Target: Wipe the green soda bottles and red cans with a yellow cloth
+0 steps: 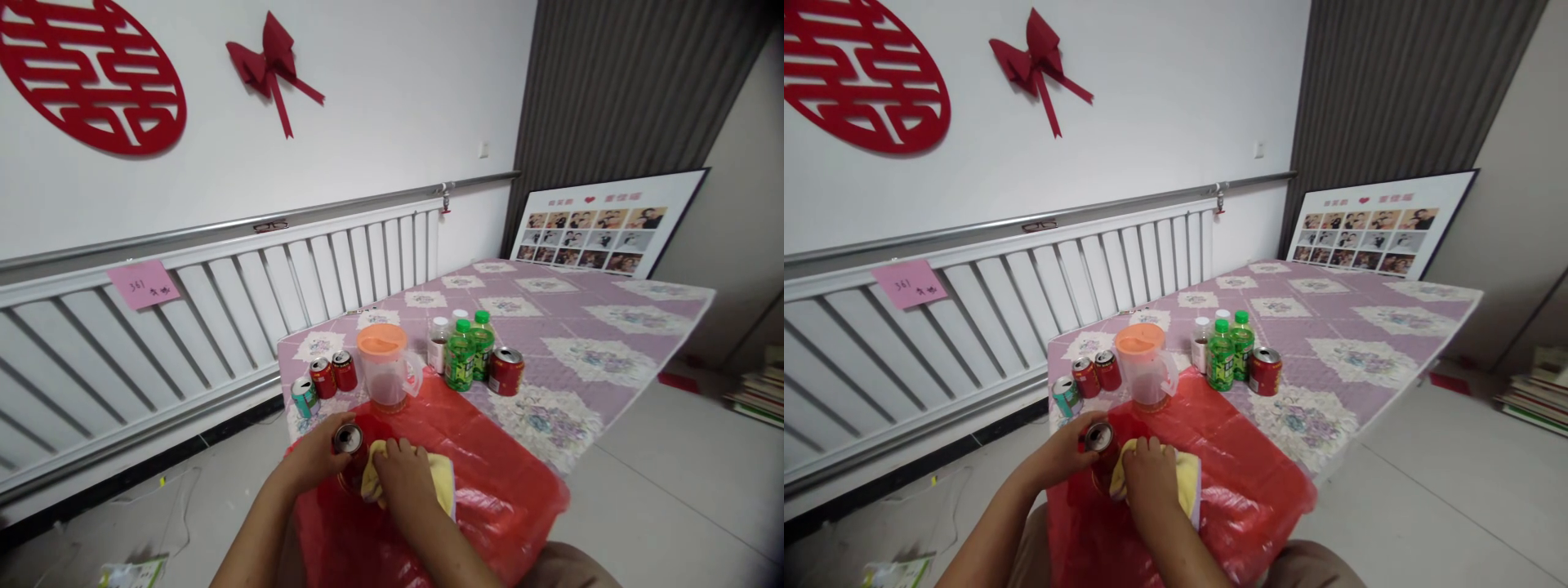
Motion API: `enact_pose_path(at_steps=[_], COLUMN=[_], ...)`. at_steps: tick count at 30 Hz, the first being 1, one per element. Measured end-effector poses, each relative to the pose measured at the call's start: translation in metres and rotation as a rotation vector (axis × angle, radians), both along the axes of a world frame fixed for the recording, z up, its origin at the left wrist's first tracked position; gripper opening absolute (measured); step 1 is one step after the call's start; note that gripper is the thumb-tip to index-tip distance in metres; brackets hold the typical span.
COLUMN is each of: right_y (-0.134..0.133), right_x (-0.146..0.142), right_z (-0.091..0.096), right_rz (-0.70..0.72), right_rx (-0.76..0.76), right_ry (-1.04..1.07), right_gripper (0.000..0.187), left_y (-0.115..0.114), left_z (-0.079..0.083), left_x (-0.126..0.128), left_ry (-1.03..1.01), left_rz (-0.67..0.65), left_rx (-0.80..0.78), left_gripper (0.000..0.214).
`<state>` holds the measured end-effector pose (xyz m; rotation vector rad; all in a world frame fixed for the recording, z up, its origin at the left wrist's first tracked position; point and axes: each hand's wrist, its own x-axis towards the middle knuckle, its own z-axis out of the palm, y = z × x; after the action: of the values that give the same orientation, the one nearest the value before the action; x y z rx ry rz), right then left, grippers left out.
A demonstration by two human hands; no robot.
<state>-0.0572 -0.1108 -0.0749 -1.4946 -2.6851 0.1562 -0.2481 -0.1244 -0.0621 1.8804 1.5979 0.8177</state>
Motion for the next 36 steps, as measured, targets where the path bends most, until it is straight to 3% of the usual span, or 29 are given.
enact_pose_path(at_steps=[5,11,14,17,20,30,36], right_y=[0.000,0.005,0.008,0.009,0.008,0.010,0.013], right_x=[0.005,0.014,0.016,0.014,0.011,0.012,0.004], right_z=[-0.001,-0.010,-0.012,-0.010,-0.007,0.014,0.007], right_rz=[0.027,0.044,0.034,0.003,-0.020,0.006,-0.008], right_rx=[-0.036,-0.105,-0.130,-0.118,-0.100,-0.062,-0.083], right_ry=[0.034,0.085,0.090,0.085,0.072,0.079,0.026], right_gripper=[0.038,0.068,0.067,0.049,0.040,0.037,0.035], left_y=[-0.002,-0.007,-0.008,-0.007,-0.005,-0.002,-0.002], left_z=[0.003,-0.006,-0.009,-0.011,-0.013,-0.011,-0.009], left_x=[0.008,0.025,0.030,0.029,0.024,0.012,0.011], left_ry=[0.053,0.190,0.242,0.249,0.204,0.092,0.073], left_rz=[0.018,0.299,0.354,0.342,0.284,0.139,0.110], left_rx=[0.027,0.046,-0.004,-0.009,0.017,0.020,0.026], left_gripper=[0.066,0.064,0.049,0.040,0.045,0.052,0.053])
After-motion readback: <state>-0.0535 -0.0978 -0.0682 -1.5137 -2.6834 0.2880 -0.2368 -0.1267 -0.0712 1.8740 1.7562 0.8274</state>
